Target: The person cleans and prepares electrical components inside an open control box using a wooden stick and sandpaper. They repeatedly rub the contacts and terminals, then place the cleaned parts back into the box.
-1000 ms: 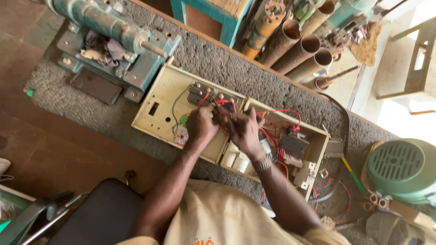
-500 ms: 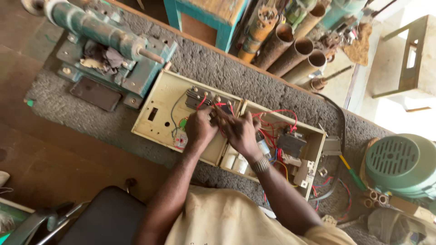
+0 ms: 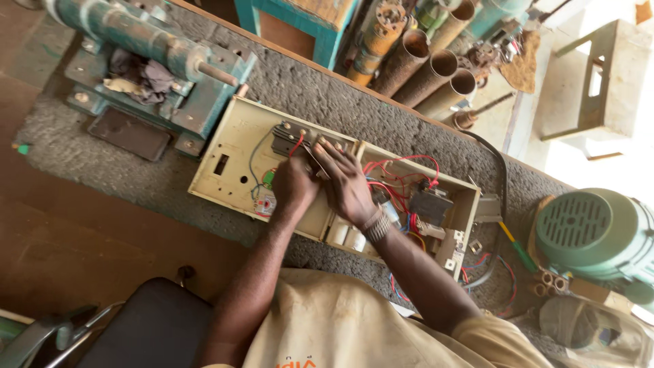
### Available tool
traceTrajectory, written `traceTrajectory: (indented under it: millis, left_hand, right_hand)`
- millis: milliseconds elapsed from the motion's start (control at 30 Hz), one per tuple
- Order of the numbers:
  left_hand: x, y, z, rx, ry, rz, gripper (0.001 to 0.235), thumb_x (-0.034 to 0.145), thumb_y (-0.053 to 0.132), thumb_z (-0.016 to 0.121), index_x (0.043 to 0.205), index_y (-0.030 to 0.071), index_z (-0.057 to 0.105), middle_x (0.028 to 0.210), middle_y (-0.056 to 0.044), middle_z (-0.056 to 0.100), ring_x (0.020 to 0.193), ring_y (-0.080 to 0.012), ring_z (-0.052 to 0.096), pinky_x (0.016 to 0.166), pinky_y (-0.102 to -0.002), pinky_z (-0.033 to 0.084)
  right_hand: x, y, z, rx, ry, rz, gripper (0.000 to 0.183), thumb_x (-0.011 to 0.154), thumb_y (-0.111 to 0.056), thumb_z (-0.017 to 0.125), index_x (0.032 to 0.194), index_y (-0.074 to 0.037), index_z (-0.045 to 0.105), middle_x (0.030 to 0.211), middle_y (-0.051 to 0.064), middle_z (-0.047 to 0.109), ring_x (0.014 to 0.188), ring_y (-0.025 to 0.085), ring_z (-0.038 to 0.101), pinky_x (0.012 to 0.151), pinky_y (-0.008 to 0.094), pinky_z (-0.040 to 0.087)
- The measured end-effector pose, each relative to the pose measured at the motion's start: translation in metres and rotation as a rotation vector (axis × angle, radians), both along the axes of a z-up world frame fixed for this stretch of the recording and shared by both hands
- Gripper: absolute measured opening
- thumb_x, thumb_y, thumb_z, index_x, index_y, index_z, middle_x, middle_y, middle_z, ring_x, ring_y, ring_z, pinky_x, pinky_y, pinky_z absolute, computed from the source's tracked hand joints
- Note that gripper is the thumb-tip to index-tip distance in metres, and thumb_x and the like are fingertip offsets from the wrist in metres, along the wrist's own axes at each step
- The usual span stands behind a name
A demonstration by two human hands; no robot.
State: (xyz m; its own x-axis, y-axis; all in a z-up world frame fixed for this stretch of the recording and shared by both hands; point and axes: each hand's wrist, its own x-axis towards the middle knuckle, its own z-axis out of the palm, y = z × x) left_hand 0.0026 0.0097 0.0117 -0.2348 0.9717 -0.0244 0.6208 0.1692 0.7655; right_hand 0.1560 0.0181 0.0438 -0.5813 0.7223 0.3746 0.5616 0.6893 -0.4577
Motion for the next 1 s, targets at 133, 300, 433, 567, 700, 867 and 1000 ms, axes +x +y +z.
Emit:
traceTrajectory:
  millis: [133, 300, 433, 567, 700, 867, 1000]
  left_hand:
    - [-0.004, 0.006, -0.010, 0.058, -0.028, 0.040, 0.020, 0.078, 0.017, 0.081, 0.096, 0.011, 0.076, 0.080, -0.015, 0.075, 0.075, -0.0355, 0.074, 0.066, -0.047, 0.058]
    - [0.000, 0.008, -0.022, -0.061, 0.156, 0.051, 0.015, 0.074, 0.014, 0.080, 0.087, 0.008, 0.075, 0.080, -0.017, 0.074, 0.077, -0.0370, 0.074, 0.068, -0.049, 0.059]
    - [0.001, 0.001, -0.028, 0.091, 0.034, 0.023, 0.022, 0.075, 0.011, 0.077, 0.097, 0.009, 0.074, 0.080, -0.014, 0.075, 0.073, -0.0339, 0.075, 0.064, -0.046, 0.059]
    - [0.000, 0.004, -0.034, 0.112, 0.023, 0.028, 0.026, 0.075, 0.016, 0.080, 0.099, 0.009, 0.074, 0.078, -0.015, 0.075, 0.072, -0.0340, 0.075, 0.062, -0.046, 0.058]
    - [0.005, 0.001, -0.040, -0.021, 0.103, 0.063, 0.006, 0.096, 0.012, 0.067, 0.098, 0.012, 0.072, 0.086, -0.007, 0.077, 0.077, -0.0244, 0.078, 0.069, -0.040, 0.061]
    - [-0.003, 0.005, -0.018, 0.061, 0.018, 0.061, 0.028, 0.068, 0.023, 0.085, 0.092, 0.010, 0.076, 0.079, -0.017, 0.075, 0.075, -0.0389, 0.073, 0.064, -0.049, 0.057]
    - [0.005, 0.000, -0.010, -0.115, -0.125, 0.120, 0.032, 0.092, 0.020, 0.060, 0.124, 0.023, 0.067, 0.086, -0.012, 0.073, 0.077, -0.0340, 0.074, 0.069, -0.046, 0.057]
  right_hand:
    - [-0.017, 0.005, 0.004, -0.127, 0.028, -0.025, 0.055, 0.096, -0.009, 0.057, 0.149, 0.003, 0.048, 0.149, 0.025, 0.055, 0.140, 0.040, 0.051, 0.117, 0.051, 0.037]
    - [-0.013, 0.007, 0.001, -0.050, 0.058, -0.011, 0.059, 0.093, -0.004, 0.055, 0.151, 0.006, 0.045, 0.150, 0.032, 0.053, 0.144, 0.047, 0.048, 0.124, 0.050, 0.032]
    - [-0.012, 0.002, 0.001, -0.119, 0.062, -0.008, 0.059, 0.095, -0.008, 0.056, 0.150, 0.007, 0.044, 0.147, 0.032, 0.053, 0.141, 0.045, 0.049, 0.123, 0.050, 0.032]
    - [-0.014, 0.005, 0.005, -0.103, 0.021, -0.060, 0.055, 0.097, -0.009, 0.055, 0.149, 0.006, 0.045, 0.149, 0.031, 0.052, 0.143, 0.042, 0.049, 0.122, 0.049, 0.032]
    - [-0.011, 0.000, 0.005, -0.133, 0.001, -0.021, 0.055, 0.096, -0.013, 0.059, 0.146, 0.007, 0.049, 0.147, 0.026, 0.054, 0.141, 0.039, 0.051, 0.123, 0.050, 0.030]
    - [-0.019, 0.001, 0.017, -0.130, 0.004, -0.063, 0.051, 0.098, -0.009, 0.056, 0.146, 0.007, 0.050, 0.149, 0.026, 0.054, 0.145, 0.040, 0.049, 0.125, 0.048, 0.031]
    - [-0.011, -0.005, 0.023, -0.126, -0.032, -0.023, 0.051, 0.093, -0.013, 0.061, 0.139, 0.008, 0.052, 0.142, 0.029, 0.057, 0.137, 0.041, 0.052, 0.120, 0.049, 0.034]
